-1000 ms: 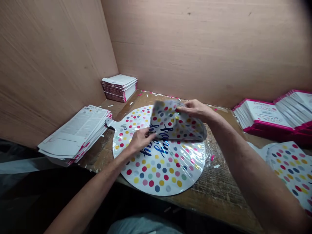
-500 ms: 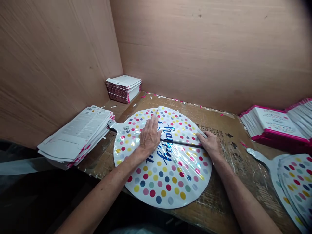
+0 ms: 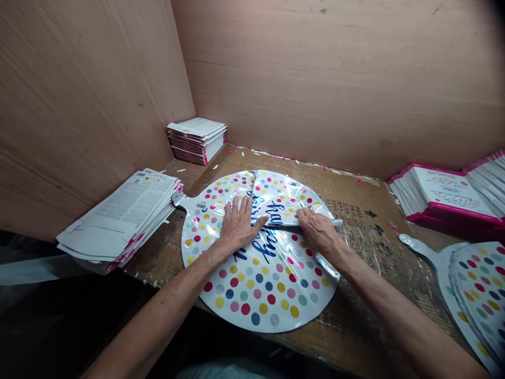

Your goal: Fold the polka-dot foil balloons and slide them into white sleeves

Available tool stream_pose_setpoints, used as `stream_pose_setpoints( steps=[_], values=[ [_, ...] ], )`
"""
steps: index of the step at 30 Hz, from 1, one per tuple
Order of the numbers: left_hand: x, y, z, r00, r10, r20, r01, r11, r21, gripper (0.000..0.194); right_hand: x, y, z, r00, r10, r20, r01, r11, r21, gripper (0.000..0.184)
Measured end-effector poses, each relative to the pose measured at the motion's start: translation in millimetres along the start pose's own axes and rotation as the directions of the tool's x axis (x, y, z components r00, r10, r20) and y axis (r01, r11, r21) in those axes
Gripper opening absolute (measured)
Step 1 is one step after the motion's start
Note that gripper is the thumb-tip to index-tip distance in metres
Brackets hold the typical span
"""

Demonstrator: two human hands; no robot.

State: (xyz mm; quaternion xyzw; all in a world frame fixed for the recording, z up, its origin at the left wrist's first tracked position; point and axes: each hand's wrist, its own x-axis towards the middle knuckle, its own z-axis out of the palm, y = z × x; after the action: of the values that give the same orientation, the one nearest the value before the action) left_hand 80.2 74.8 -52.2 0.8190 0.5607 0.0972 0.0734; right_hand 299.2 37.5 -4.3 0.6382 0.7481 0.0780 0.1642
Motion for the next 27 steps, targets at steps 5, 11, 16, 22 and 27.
stream_pose_setpoints(
  steps=[5, 11, 16, 22, 27],
  values=[
    [6, -6, -7.3, 0.999, 0.026, 0.04, -0.024, 0.998, -0.054, 0.093, -47, -7, -23, 0.973, 0.142, 0.181, -0.148, 0.989, 0.02, 0.021],
    [-48, 25, -24.5, 0.874, 0.426, -0.232, -0.45, 0.891, -0.061, 0.065, -74, -49, -31, 0.996, 0.076, -0.039, -0.064, 0.965, 0.255, 0.026],
    [-96, 6, -14.9, 0.863, 0.356, -0.357, -0.453, 0.86, -0.236, 0.03, -104, -46, -8, 0.841, -0.329, -0.429, 0.533, 0.636, 0.558, 0.09],
    [-124, -47, -29.3, 0.899, 0.326, -0.292, -0.418, 0.836, -0.356, 0.022, -87, -37, 28, 0.769, -0.269, -0.58, 0.59, 0.647, 0.483, 0.046],
    [-130, -43, -25.9, 0.969, -0.071, -0.239, -0.02, 0.934, -0.357, 0.021, -48, -70, 17, 0.936, 0.099, -0.338, 0.231, 0.552, 0.801, 0.036]
  ],
)
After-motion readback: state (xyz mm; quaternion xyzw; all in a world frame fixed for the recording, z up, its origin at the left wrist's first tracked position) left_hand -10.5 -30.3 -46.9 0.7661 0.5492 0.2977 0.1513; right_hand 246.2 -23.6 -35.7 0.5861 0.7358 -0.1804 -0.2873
